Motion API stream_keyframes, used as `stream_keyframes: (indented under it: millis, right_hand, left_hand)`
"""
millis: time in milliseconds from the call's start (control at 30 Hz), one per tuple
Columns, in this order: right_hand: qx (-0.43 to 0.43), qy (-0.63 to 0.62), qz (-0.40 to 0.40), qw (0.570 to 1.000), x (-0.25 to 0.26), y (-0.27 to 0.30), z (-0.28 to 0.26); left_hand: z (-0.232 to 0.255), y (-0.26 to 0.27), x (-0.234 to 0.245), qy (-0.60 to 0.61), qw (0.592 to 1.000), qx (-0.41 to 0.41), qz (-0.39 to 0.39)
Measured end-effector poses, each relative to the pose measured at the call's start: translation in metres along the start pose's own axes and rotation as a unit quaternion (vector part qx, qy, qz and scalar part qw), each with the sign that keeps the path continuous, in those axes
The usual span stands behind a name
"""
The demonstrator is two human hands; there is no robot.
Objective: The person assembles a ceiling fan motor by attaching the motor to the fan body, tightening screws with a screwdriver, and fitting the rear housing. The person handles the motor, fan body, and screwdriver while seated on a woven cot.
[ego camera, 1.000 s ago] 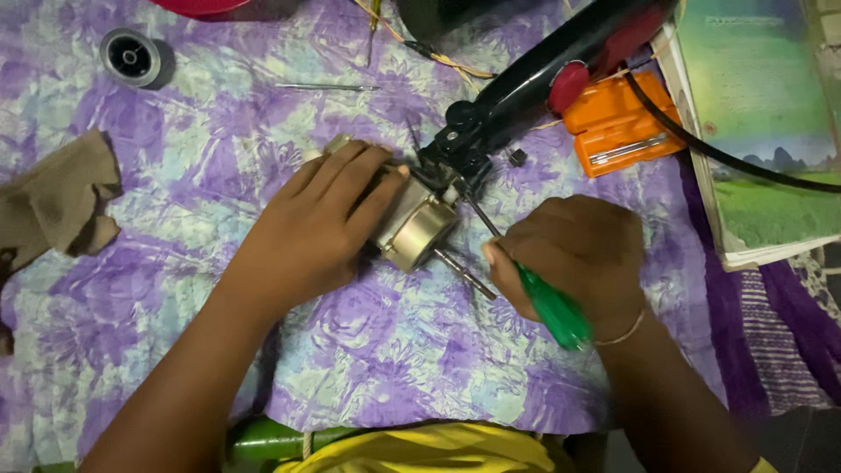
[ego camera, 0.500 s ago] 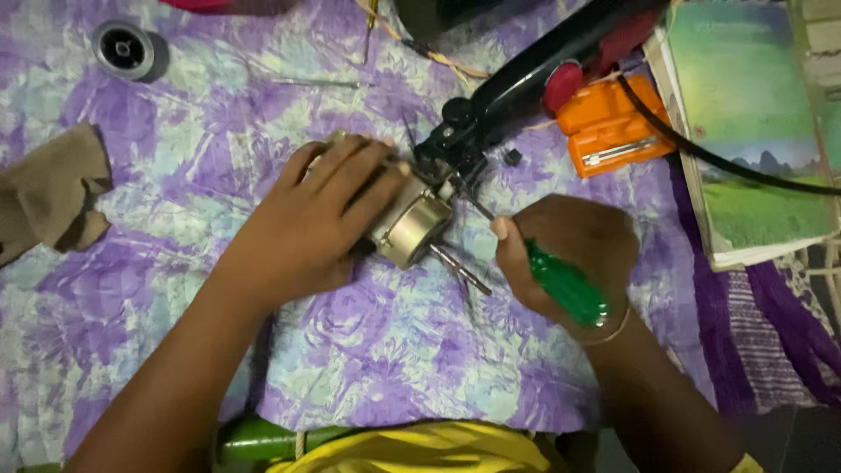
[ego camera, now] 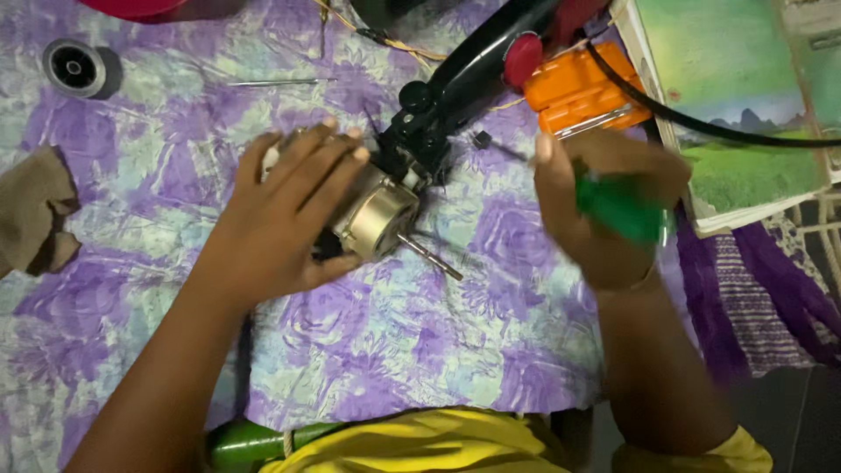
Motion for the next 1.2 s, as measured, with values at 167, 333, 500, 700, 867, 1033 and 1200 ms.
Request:
stream_keyframes:
  millis: [167,333,500,700,867,1033,1200]
  right_hand:
    - [-0.024,-0.113,-0.092,0.989,-0.004,0.006,0.028]
    - [0.025,-0.234,-0.153,0.96,-0.002,0.016,0.029]
    - [-0.005,-0.034,-0.22,0.975,-0.01,0.016,0.033]
    - [-0.076,-0.017,-0.297,0.952,-0.025,0.012,0.026]
    - [-0.061,-0.042,-0.312,0.947,-0.024,0.001,0.011]
    - [-0.078,-0.062,-0.313,0.944,-0.013,-0.001,0.001]
    - [-0.074,-0.096,-0.28,0.952,-0.008,-0.003,0.0]
  left_hand:
    - [-0.004,-0.001,0.005,-0.006,1.0,-0.01,0.004]
    - [-0.035,0.021,0.04,-0.032,0.998,0.007,0.062]
    - [-0.103,0.101,0.101,-0.213,0.937,0.258,0.101]
    - [-0.149,0.228,0.156,-0.2,0.886,0.258,0.33]
    - [-0.189,0.292,0.155,-0.123,0.822,0.467,0.302]
    - [-0.215,0.288,0.143,-0.17,0.853,0.412,0.27]
    - [-0.219,0.266,0.13,-0.229,0.853,0.413,0.222]
Point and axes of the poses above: each hand's wrist, its own y-axis away from the middle knuckle, its own x-axis out of the back of the hand, z = x × y, the point moved 4 cm from there along -y, towards the middle knuckle, and after that the axes turned 13 degrees about y, right-handed, at the moved point
